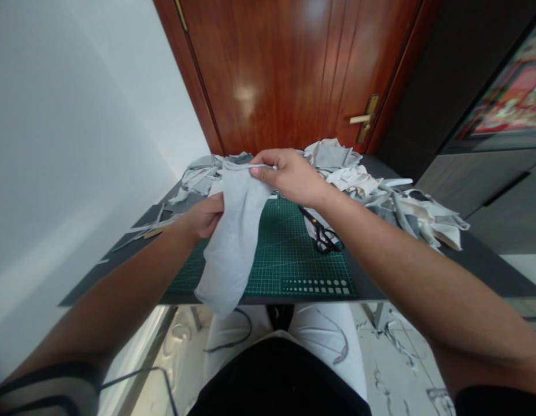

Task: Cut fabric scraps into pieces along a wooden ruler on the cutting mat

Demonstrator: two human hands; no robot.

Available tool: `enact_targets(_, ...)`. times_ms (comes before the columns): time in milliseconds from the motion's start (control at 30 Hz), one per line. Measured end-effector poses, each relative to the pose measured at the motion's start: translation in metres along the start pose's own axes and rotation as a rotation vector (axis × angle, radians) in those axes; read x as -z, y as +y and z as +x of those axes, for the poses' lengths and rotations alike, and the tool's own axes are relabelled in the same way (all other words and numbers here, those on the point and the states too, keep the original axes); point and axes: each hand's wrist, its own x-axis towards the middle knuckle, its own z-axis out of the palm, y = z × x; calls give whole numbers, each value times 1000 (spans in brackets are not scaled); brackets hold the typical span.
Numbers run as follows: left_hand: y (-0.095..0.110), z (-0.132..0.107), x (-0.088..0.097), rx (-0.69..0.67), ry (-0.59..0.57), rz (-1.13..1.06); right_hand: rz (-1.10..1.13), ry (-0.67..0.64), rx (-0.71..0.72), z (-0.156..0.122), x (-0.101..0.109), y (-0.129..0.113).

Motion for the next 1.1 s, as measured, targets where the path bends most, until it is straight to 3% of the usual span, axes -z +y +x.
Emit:
enact_targets(167, -2, -4, -8, 43, -89, 19, 75, -2, -15, 1, -3, 0)
enact_targets(300, 6, 0, -4, -72, 20, 23, 116, 56, -33, 3, -1, -5)
enact_targets(467, 31, 3, 3, -276, 181, 114, 149, 172, -41, 6, 5, -9)
enact_targets(700, 52, -7, 21, -262, 124, 308, 65, 367, -44, 11, 19, -8)
enact_targets(900, 61, -17, 41, -76, 103, 473, -117, 342, -3, 6, 36, 2)
enact_targets(1000, 66, -23, 48, -95, 153, 482, -193, 349, -35, 3, 49, 8)
enact_targets(1100, 74, -29, 43, -195, 169, 504, -290, 91, -142, 1, 55, 6)
